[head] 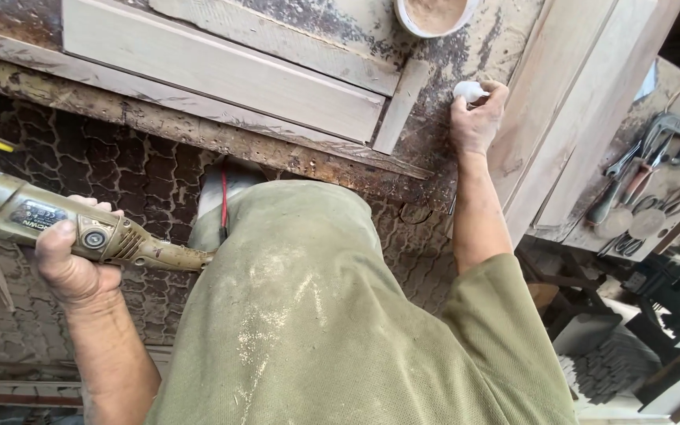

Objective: Applying wood filler to a plank and sanding it smooth using a manual sanding block and an electric angle grinder.

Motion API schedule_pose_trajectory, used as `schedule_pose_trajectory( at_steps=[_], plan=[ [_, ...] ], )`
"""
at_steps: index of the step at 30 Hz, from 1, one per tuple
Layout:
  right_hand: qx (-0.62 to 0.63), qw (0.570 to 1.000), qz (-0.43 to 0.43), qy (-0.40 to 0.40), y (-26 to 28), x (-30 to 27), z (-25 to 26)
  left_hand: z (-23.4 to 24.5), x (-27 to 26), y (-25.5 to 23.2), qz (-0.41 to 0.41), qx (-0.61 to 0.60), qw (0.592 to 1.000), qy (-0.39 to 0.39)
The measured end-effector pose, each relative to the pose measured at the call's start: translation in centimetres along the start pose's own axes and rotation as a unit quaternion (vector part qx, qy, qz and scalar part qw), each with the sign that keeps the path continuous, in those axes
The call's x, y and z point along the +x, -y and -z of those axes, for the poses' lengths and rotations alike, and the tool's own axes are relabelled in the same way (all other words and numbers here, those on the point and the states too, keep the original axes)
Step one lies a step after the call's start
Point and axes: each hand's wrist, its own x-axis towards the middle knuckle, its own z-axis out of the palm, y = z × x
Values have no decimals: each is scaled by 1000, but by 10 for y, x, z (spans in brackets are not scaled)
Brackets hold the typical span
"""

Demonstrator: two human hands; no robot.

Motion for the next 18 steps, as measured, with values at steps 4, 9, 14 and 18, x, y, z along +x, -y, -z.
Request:
schedule_pose_trajectory(
  at_steps=[4,9,14,18],
  plan=[
    [11,999,-30,-24,-11,-3,-12,-1,2,2,-55,90,994,-33],
    [90,988,-121,-42,-9,-36,-16,15,26,6,-109,101,988,46],
    [-1,979,192,-71,94,-94,-35,30,80,3,-160,269,948,-59],
    [62,946,315,49,170,-101,-119,-8,106,5,-170,343,913,-137]
  ],
)
